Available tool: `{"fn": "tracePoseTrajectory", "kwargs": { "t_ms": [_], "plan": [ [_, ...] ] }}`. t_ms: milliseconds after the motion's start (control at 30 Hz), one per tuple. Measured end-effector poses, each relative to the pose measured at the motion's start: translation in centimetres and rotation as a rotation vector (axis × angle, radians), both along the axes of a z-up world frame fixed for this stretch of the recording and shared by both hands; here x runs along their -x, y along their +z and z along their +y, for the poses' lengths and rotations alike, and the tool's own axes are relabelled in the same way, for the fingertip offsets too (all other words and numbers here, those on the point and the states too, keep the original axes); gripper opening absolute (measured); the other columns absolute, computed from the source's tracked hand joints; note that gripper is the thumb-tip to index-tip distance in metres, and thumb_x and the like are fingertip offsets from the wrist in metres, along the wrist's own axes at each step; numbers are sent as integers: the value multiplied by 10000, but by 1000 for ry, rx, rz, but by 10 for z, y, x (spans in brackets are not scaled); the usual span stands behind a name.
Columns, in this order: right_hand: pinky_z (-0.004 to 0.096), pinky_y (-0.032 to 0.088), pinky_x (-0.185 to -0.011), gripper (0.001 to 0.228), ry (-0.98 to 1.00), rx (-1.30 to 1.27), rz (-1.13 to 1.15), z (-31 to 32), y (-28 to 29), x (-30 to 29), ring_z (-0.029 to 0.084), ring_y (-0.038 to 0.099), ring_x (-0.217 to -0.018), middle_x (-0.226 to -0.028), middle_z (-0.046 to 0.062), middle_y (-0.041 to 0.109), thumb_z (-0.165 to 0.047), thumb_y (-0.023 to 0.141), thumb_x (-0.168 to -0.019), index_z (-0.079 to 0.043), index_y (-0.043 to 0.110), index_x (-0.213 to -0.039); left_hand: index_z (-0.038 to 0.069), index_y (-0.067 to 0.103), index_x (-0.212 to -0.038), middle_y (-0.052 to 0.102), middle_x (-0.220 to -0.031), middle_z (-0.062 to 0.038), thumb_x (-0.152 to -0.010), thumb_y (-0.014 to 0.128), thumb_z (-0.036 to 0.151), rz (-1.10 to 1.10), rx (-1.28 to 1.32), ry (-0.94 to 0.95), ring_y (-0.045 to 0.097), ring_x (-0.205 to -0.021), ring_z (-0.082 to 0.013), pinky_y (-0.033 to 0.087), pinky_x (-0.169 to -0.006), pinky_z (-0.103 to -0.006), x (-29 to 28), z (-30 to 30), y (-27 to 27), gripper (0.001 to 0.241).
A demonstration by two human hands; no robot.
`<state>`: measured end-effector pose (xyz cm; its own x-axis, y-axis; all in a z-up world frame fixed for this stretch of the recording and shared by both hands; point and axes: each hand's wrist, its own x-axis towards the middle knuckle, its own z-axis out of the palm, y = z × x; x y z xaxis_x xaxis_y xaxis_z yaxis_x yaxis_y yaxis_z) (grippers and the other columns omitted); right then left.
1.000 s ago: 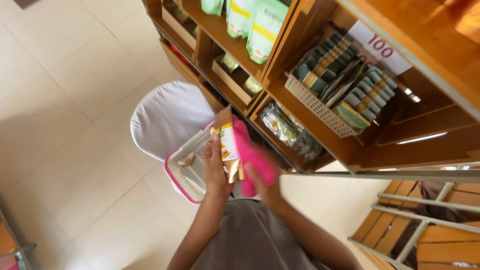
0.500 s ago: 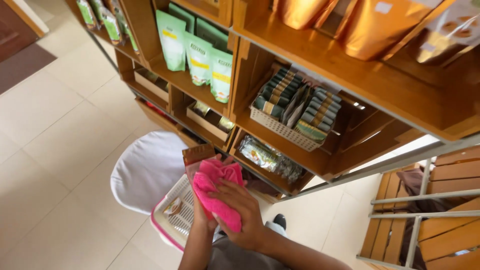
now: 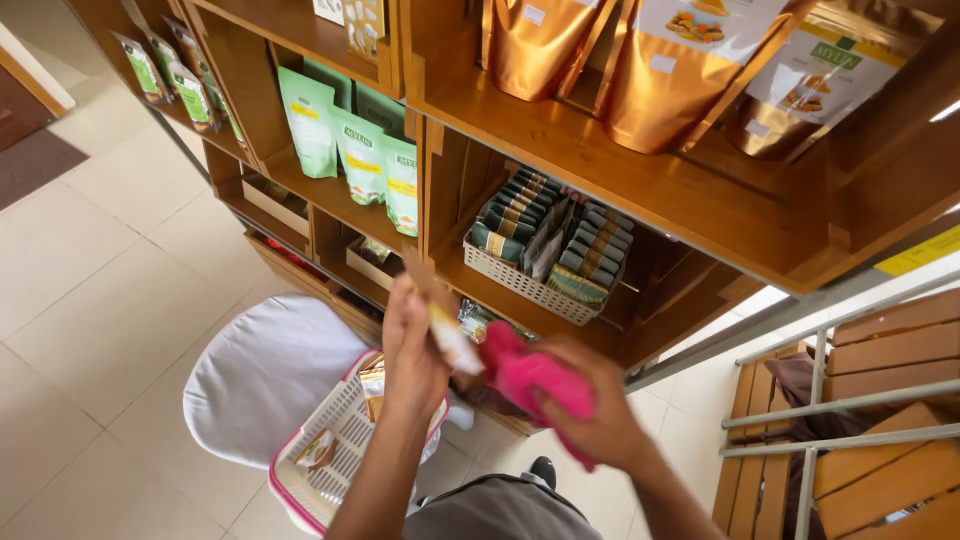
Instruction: Removing products from store shelves into a basket, wiping the shelves with a cloth, and then reorganizing the items.
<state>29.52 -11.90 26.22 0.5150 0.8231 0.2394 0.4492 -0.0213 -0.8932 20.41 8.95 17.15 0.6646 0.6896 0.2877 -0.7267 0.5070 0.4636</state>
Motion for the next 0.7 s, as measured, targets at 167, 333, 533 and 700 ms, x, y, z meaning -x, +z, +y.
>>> {"fn": "tracePoseTrajectory", "kwargs": {
  "t_ms": [167,333,533,700],
  "plan": [
    [403,546,-956,819,-71,-17,-45,-38,62,-24,282,659,-1163,-1421,177,586,-9,702,-832,-101,350,-1565,91,332,-1559,563,-1383,-127,-1092,597,55,-123,-386,-25,591,-1244,-186,504,-1085,-341,-76,-17,145,538],
    [383,488,-1090,985,-258,-138,-206,-55,104,-52,270,560,-1340,-1536,211,489,46,666,-838,-136,169,-1668,49,326,-1512,521,-1455,-147,-1111,649,-13,-251,-793,198,505,-1363,-182,413,-1186,-292,-198,-45,210,519],
    [340,500,-1147,973,-399,-248,-334,-61,116,-86,253,550,-1426,-1744,251,307,65,646,-977,-151,61,-1724,-24,570,-1255,755,-1092,-153,-1087,659,167,-222,-841,111,753,-1004,-208,624,-896,-358,-293,-75,239,269],
    [341,501,-1182,976,-388,-262,-151,-57,120,-108,246,537,-1493,-1758,255,289,10,689,-989,-137,78,-1736,-16,590,-1164,750,-986,-169,-1047,621,179,-163,-972,314,762,-905,-274,594,-825,-375,-358,-105,214,229]
  ]
}}
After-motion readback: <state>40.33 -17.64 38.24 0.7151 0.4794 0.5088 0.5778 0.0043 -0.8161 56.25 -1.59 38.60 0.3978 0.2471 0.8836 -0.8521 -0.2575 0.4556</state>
